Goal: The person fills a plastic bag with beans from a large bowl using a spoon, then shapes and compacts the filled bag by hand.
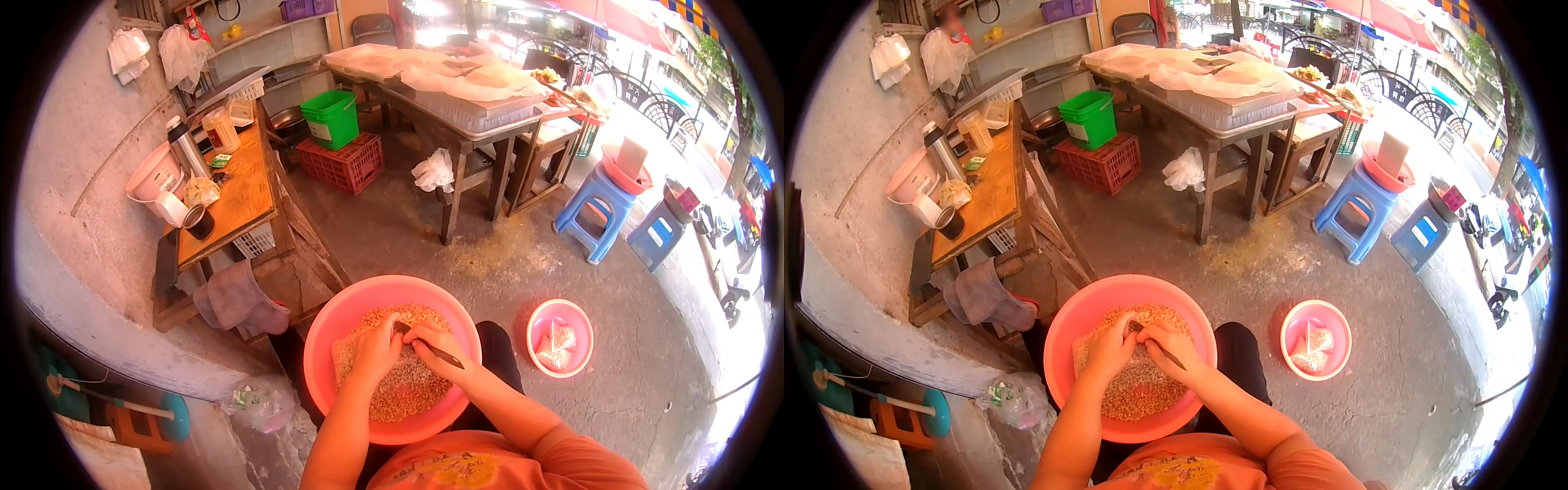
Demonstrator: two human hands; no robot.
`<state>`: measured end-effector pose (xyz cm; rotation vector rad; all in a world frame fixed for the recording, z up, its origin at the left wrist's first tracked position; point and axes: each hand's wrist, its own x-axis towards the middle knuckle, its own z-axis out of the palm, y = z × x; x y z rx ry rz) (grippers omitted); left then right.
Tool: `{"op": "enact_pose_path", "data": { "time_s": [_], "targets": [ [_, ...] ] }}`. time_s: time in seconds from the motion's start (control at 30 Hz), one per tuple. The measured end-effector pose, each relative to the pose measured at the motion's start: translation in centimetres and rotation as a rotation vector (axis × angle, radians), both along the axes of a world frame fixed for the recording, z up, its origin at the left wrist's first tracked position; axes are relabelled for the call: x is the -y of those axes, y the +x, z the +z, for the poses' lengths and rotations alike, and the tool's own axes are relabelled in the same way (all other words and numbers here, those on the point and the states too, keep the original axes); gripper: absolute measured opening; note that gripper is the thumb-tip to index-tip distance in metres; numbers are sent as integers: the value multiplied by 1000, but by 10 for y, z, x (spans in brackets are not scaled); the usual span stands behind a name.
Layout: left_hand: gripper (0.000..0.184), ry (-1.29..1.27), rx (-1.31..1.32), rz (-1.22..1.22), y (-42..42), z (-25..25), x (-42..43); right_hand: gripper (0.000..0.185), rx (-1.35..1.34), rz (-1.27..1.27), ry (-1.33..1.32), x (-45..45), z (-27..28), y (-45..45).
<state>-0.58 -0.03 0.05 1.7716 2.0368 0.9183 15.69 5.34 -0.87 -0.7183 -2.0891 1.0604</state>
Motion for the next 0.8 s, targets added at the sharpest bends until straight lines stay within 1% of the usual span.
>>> {"op": "enact_pose_path", "data": {
  "time_s": [0.23, 0.57, 0.8],
  "targets": [
    [39, 1, -14, 4, 0, -2, 0, 14, -11, 5, 37, -1, -2, 0],
    [39, -15, -14, 16, 2, 2, 1, 14, -24, 19, 22, -1, -4, 2],
    [38, 22, -33, 29, 3, -4, 1, 12, -46, 14, 38, 0, -2, 2]
  ]
}}
